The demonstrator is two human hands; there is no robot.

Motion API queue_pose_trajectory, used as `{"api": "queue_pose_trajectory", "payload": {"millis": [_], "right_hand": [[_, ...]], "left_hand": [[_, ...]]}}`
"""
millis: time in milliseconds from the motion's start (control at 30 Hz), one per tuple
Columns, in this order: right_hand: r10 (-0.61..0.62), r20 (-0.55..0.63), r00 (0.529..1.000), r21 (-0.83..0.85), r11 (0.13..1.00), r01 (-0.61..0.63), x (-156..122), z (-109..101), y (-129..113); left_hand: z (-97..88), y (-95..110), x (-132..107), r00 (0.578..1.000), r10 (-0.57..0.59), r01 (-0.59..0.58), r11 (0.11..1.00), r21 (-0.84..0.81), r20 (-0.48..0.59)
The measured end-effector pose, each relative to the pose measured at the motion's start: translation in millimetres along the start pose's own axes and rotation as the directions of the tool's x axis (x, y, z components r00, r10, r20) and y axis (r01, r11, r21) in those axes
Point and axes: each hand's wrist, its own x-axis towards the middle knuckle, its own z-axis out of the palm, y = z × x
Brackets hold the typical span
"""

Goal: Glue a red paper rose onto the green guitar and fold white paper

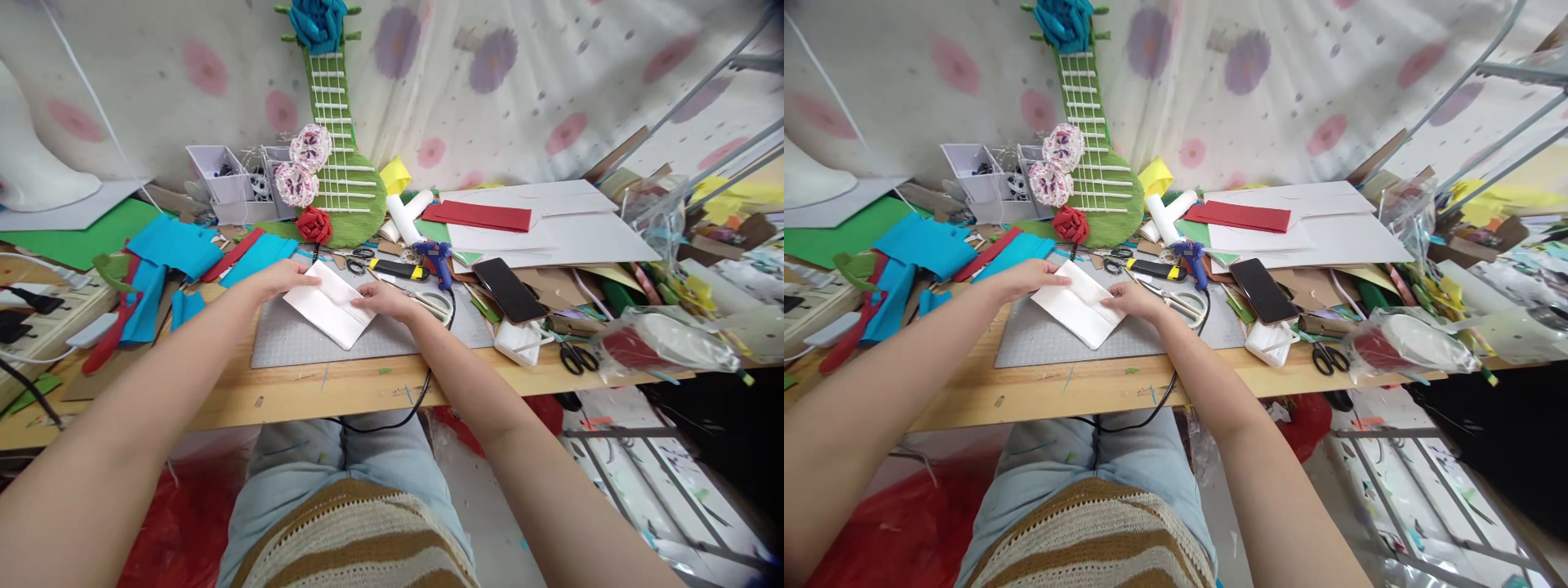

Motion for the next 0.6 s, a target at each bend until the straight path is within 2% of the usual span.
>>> {"api": "queue_pose_trajectory", "payload": {"millis": [100, 233, 400, 500, 567, 600], "right_hand": [[0.017, 0.024, 1.000, 0.019, 1.000, -0.017, -3, -1, -3], [0.097, 0.084, 0.992, 0.163, 0.981, -0.110, -5, -1, -5], [0.119, 0.020, 0.993, 0.219, 0.968, -0.121, -6, 5, -6], [0.147, 0.011, 0.989, 0.228, 0.963, -0.145, -6, 8, -7], [0.167, 0.009, 0.986, 0.232, 0.959, -0.164, -6, 9, -7], [0.175, 0.007, 0.985, 0.236, 0.956, -0.171, -6, 9, -7]], "left_hand": [[1.6, 2, 0, 0.998, 0.027, -0.023, 0.998, 0.059, -0.063], [2.9, 8, -3, 0.987, 0.050, -0.046, 0.998, 0.033, -0.149], [2.3, 11, -5, 0.985, 0.060, -0.068, 0.997, -0.042, -0.164], [-2.0, 9, -1, 0.982, 0.037, -0.039, 0.999, -0.010, -0.184], [-3.3, 8, 1, 0.954, 0.059, -0.048, 0.998, 0.044, -0.295], [-2.1, 8, 1, 0.917, 0.094, -0.070, 0.995, 0.075, -0.389]]}}
